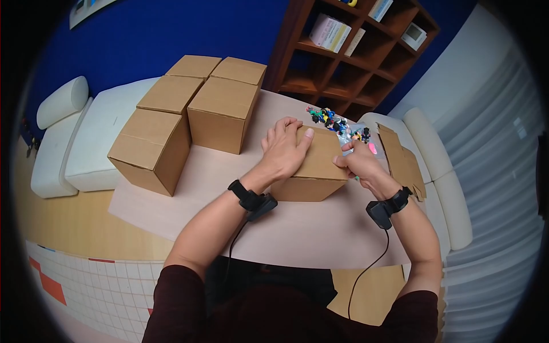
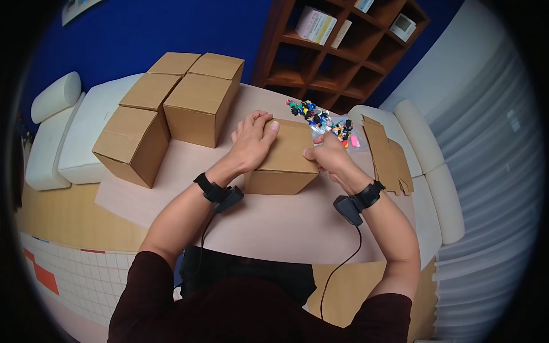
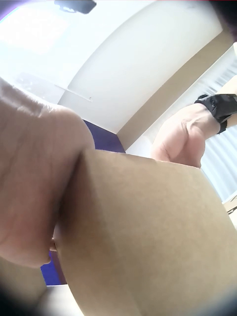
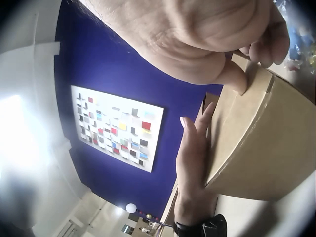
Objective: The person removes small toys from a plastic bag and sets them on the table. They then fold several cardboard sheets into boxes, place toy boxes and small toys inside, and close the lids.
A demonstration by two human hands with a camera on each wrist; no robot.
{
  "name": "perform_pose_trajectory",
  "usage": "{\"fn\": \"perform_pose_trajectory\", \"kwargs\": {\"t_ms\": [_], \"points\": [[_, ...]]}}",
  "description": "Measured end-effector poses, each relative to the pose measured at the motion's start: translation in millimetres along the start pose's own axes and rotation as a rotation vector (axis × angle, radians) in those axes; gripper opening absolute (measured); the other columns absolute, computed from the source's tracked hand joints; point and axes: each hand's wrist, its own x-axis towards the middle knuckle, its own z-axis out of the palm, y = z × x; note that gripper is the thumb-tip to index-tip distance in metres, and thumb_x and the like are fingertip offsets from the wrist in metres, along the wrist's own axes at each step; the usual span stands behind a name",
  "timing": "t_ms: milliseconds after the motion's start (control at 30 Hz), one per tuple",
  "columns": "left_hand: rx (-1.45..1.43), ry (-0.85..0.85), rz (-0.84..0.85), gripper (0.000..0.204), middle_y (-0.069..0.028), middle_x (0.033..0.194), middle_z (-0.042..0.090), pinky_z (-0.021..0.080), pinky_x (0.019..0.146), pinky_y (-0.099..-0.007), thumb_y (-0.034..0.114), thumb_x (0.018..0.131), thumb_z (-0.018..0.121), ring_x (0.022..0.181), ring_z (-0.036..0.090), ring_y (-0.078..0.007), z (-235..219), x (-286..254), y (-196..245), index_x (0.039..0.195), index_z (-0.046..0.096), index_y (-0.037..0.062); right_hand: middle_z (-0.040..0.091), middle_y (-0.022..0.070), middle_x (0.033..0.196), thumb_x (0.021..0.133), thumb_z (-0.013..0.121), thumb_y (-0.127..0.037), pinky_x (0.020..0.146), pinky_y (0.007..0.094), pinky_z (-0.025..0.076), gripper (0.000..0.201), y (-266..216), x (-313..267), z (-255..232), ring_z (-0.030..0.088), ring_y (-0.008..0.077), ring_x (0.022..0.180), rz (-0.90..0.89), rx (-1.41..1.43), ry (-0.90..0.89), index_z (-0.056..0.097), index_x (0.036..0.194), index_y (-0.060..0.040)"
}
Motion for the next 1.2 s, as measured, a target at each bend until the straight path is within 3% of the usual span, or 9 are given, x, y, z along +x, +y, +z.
{"fn": "perform_pose_trajectory", "kwargs": {"t_ms": [267,367,600,800,833,933,1067,1100,1200], "points": [[-0.08,0.088,0.095,0.059,-0.017,0.164,0.044,0.029,0.126,-0.0521,0.048,0.114,0.048,0.151,0.04,-0.0375,7.3,0.0,-15.4,0.154,0.057,0.0057,0.071,0.0125,0.089,0.088,0.085,-0.01,0.057,0.0351,0.053,0.031,9.0,12.5,-2.2,0.069,0.018,0.073,-0.12,-0.223,0.034,0.066,0.109,0.0032],[-0.367,0.171,0.183,0.054,-0.0182,0.166,0.042,0.027,0.129,-0.0484,0.04,0.116,0.047,0.155,0.037,-0.0364,22.3,0.2,-31.1,0.155,0.055,0.0046,0.078,0.0267,0.094,0.08,0.085,-0.016,0.079,0.0439,0.06,0.034,0.5,8.1,-5.7,0.079,0.0324,0.09,-0.08,-0.23,0.052,0.075,0.092,0.0146],[-0.482,0.218,0.139,0.058,-0.0193,0.167,0.04,0.022,0.133,-0.0452,0.043,0.119,0.039,0.159,0.032,-0.0342,18.8,-6.4,-23.6,0.158,0.054,0.0025,0.078,0.0284,0.097,0.082,0.084,-0.016,0.083,0.046,0.06,0.04,-2.8,5.3,-3.0,0.079,0.0339,0.094,-0.083,-0.036,0.071,0.074,0.1,0.018],[-0.475,0.197,0.115,0.071,-0.0179,0.166,0.04,0.023,0.132,-0.0445,0.054,0.12,0.027,0.157,0.034,-0.0334,15.8,-8.8,-24.6,0.158,0.052,-0.0002,0.07,0.0178,0.079,0.086,0.084,-0.013,0.05,0.0419,0.05,0.029,-12.5,10.6,-11.7,0.066,0.0255,0.058,-0.07,0.083,-0.051,0.073,0.095,0.0126],[-0.467,0.198,0.117,0.074,-0.0176,0.165,0.041,0.023,0.132,-0.0444,0.056,0.12,0.026,0.156,0.035,-0.0333,14.2,-8.7,-24.5,0.159,0.052,-0.0008,0.065,0.0098,0.086,0.092,0.077,-0.005,0.052,0.033,0.047,0.017,-16.8,10.3,-17.2,0.064,0.017,0.069,-0.027,0.063,-0.155,0.068,0.104,0.0016],[-0.709,0.131,0.07,0.082,-0.017,0.163,0.048,0.023,0.132,-0.0422,0.065,0.117,0.028,0.153,0.042,-0.0283,9.5,-6.5,-29.1,0.164,0.046,0.0005,0.066,0.0118,0.091,0.093,0.074,0.0,0.051,0.0335,0.046,0.025,-8.5,21.9,-24.4,0.063,0.017,0.068,-0.019,0.233,-0.194,0.066,0.116,0.0035],[-0.807,-0.049,0.102,0.073,-0.0146,0.158,0.054,0.029,0.128,-0.0409,0.057,0.116,0.042,0.15,0.047,-0.0266,-21.3,-8.4,-31.9,0.168,0.043,0.006,0.071,0.0144,0.102,0.096,0.07,0.003,0.067,0.0377,0.062,0.028,-10.8,21.0,-38.0,0.074,0.0218,0.087,0.05,0.682,-0.13,0.066,0.123,0.0039],[-0.778,-0.11,0.132,0.071,-0.0138,0.158,0.055,0.031,0.126,-0.0407,0.054,0.115,0.046,0.149,0.047,-0.026,-30.3,-7.6,-32.3,0.168,0.043,0.0073,0.072,0.0153,0.11,0.1,0.067,0.0,0.083,0.0412,0.065,0.021,-10.3,19.5,-45.2,0.076,0.0251,0.099,0.046,0.716,-0.172,0.067,0.121,0.0024],[-0.643,-0.163,0.121,0.057,-0.0092,0.144,0.063,0.042,0.114,-0.0363,0.036,0.111,0.063,0.13,0.056,-0.0177,-40.1,2.1,-32.2,0.16,0.054,0.0079,0.073,0.0186,0.118,0.106,0.062,-0.013,0.09,0.0413,0.065,0.026,-3.2,22.6,-39.9,0.078,0.0284,0.097,-0.006,0.87,-0.205,0.064,0.127,0.0029]]}}
